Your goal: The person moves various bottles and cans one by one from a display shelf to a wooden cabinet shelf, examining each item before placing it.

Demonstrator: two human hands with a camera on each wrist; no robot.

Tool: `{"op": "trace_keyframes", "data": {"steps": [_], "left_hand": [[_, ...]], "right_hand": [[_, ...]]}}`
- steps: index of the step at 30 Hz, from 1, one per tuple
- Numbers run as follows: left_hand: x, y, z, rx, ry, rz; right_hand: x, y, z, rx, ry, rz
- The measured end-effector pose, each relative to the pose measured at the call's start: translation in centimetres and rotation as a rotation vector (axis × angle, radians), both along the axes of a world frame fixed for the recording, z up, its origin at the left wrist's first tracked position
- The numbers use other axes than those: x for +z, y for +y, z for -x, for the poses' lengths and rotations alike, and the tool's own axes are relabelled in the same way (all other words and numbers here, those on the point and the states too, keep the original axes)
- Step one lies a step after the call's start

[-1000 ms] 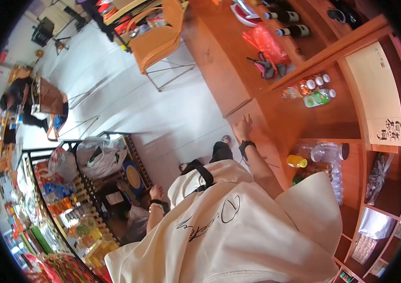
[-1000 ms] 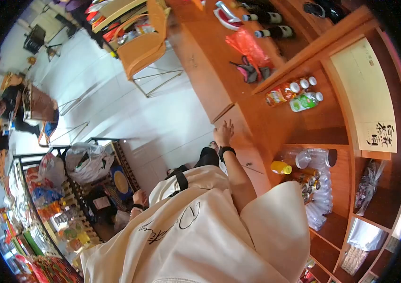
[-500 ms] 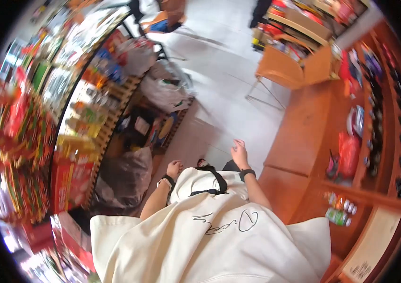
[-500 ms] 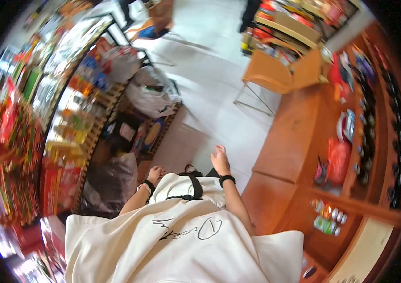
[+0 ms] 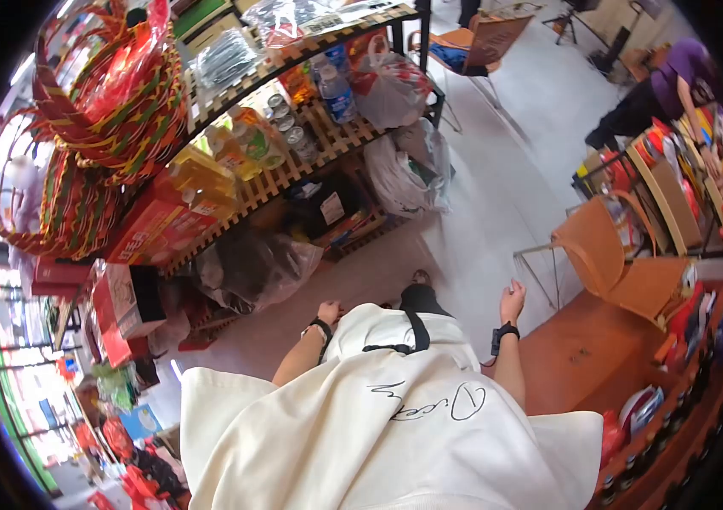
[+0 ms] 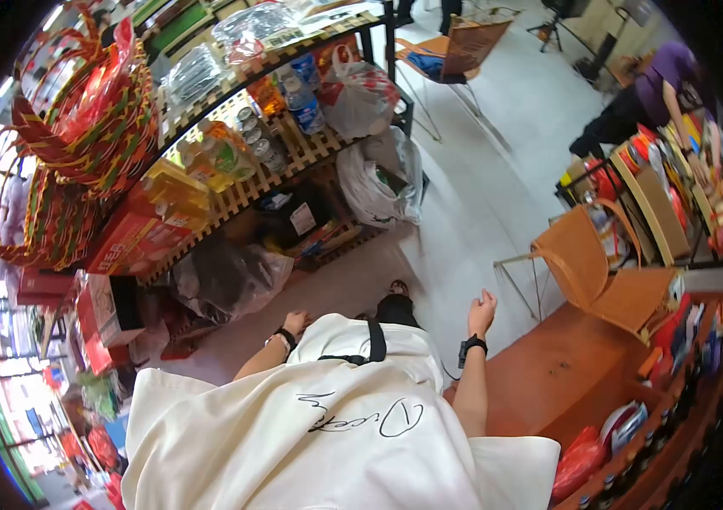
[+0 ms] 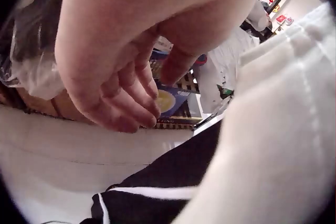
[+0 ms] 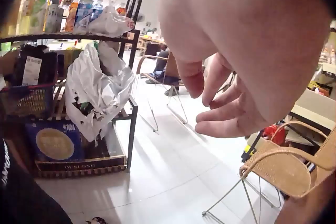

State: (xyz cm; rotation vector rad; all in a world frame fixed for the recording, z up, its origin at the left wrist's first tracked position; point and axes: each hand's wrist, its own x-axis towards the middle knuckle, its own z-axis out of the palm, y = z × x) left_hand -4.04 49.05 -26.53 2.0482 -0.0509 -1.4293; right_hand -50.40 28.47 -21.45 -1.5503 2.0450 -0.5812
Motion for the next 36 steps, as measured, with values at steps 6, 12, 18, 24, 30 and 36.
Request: {"op": "trace_keyframes", "data": {"steps": [6, 12, 18, 24, 30, 36], "left_hand": [[3.3, -6.4, 3.2, -0.092, 0.026, 0.221], [6.8, -8.3, 3.2, 0.344, 0.184, 0.311], [10.5, -10.9, -2.3, 0.463, -0.092, 0.376], [15.5, -19.0, -12.5, 0.556, -0.328, 0.692], [21.1, -27.4, -22.9, 0.518, -0.541, 0.754], [23.8, -30.3, -26.7, 0.201, -0.875, 0.805]], "right_hand": [[-1.6, -6.3, -2.4, 0.155, 0.002, -0.15], [-3.2, -8.7, -10.0, 0.389, -0.095, -0.245], [1.0, -9.4, -20.1, 0.738, -0.206, -0.174], [4.8, -11.3, -30.1, 0.778, -0.31, -0.052], [10.7, -12.5, -40.9, 0.969, -0.418, -0.026], [16.1, -12.7, -50.6, 1.108, -0.496, 0.065]]}}
